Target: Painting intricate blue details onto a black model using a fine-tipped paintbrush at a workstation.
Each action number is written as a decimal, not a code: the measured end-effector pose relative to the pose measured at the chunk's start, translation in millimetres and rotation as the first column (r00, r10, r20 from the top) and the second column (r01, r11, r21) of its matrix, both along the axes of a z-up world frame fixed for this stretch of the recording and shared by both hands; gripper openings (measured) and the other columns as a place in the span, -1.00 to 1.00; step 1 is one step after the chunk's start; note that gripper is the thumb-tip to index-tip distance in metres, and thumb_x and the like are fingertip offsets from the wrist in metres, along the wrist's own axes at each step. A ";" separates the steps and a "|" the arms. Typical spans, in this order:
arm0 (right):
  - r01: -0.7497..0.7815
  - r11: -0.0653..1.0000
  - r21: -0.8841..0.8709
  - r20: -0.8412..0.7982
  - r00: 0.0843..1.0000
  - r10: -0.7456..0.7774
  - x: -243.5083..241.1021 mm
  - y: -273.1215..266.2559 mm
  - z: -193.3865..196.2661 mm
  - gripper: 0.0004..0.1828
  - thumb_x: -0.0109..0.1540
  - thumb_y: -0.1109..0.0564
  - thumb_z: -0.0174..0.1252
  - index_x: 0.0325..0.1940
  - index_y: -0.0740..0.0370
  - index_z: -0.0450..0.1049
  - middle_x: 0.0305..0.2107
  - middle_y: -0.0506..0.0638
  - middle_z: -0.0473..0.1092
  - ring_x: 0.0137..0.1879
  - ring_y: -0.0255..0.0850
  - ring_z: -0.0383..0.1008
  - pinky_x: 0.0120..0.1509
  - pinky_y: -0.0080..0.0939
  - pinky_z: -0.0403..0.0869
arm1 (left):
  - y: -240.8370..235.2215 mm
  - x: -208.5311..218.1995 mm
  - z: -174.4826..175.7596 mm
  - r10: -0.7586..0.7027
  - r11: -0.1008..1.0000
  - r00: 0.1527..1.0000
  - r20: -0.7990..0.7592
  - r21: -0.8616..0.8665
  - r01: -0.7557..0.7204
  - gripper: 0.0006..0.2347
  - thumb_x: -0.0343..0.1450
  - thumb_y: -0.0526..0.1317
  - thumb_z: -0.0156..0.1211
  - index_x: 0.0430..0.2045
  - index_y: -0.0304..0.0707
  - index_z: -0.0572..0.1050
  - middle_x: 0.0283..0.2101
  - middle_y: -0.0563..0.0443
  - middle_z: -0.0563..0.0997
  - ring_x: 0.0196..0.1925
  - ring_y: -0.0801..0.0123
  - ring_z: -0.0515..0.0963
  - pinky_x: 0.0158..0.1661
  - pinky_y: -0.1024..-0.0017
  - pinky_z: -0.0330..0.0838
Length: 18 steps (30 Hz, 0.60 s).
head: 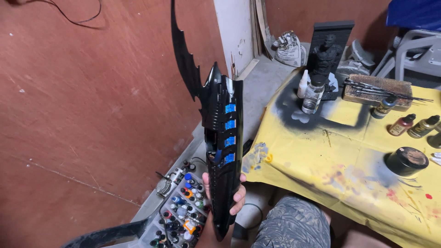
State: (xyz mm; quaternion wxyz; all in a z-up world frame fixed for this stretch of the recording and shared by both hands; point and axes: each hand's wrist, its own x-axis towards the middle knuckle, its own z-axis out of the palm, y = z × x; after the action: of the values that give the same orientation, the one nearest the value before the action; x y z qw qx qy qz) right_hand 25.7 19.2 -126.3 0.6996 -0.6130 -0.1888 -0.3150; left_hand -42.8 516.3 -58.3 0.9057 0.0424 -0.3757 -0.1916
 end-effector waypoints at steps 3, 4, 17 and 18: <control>0.033 0.999 -0.036 0.006 0.999 -0.032 -2.0 6.4 11.7 -0.48 0.53 0.05 -0.25 0.46 0.48 -0.03 -0.21 0.43 0.31 0.05 0.29 0.44 0.42 0.19 0.46 | -1.5 -6.8 3.4 0.088 0.996 0.989 -0.120 -0.023 -0.091 -0.04 0.40 0.39 0.06 0.31 -0.75 0.06 0.11 -0.53 0.45 -0.07 -0.08 0.58 -0.45 0.16 0.57; 0.050 0.997 -0.051 0.008 0.999 -0.049 -2.9 4.9 15.9 -0.48 0.53 0.05 -0.25 0.47 0.48 -0.03 -0.22 0.44 0.31 0.05 0.30 0.44 0.42 0.19 0.46 | 1.0 -8.7 -0.7 0.150 0.989 0.975 -0.165 0.015 -0.149 -0.05 0.40 0.38 0.05 0.34 -0.72 0.05 0.25 -0.52 0.33 -0.06 -0.09 0.55 -0.46 0.14 0.54; 0.395 0.908 0.141 -0.327 0.884 -0.334 9.0 -1.1 137.7 -0.86 0.29 0.31 0.15 -0.11 0.22 0.36 -0.48 0.14 0.40 -0.35 -0.17 0.51 -0.10 -0.23 0.57 | -57.3 -22.0 44.6 0.279 0.957 0.944 -0.175 0.134 -0.258 -0.32 0.56 0.08 0.18 0.40 -0.43 0.04 0.31 -0.95 0.07 0.15 -0.57 0.36 -0.26 -0.09 0.61; 0.406 0.904 0.132 -0.324 0.880 -0.347 16.9 -0.4 146.5 -0.86 0.29 0.31 0.15 -0.11 0.22 0.36 -0.48 0.14 0.40 -0.35 -0.17 0.51 -0.10 -0.23 0.57 | -64.2 -19.8 41.1 0.266 0.961 0.947 -0.178 0.125 -0.247 -0.32 0.56 0.08 0.18 0.40 -0.43 0.04 0.31 -0.95 0.07 0.15 -0.57 0.36 -0.26 -0.09 0.61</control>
State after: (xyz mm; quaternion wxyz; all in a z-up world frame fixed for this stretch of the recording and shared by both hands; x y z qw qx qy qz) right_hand 42.6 18.8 20.3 0.7016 -0.6058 0.0722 -0.3682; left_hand -62.6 452.1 -17.2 0.9517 0.1180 -0.2673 -0.0942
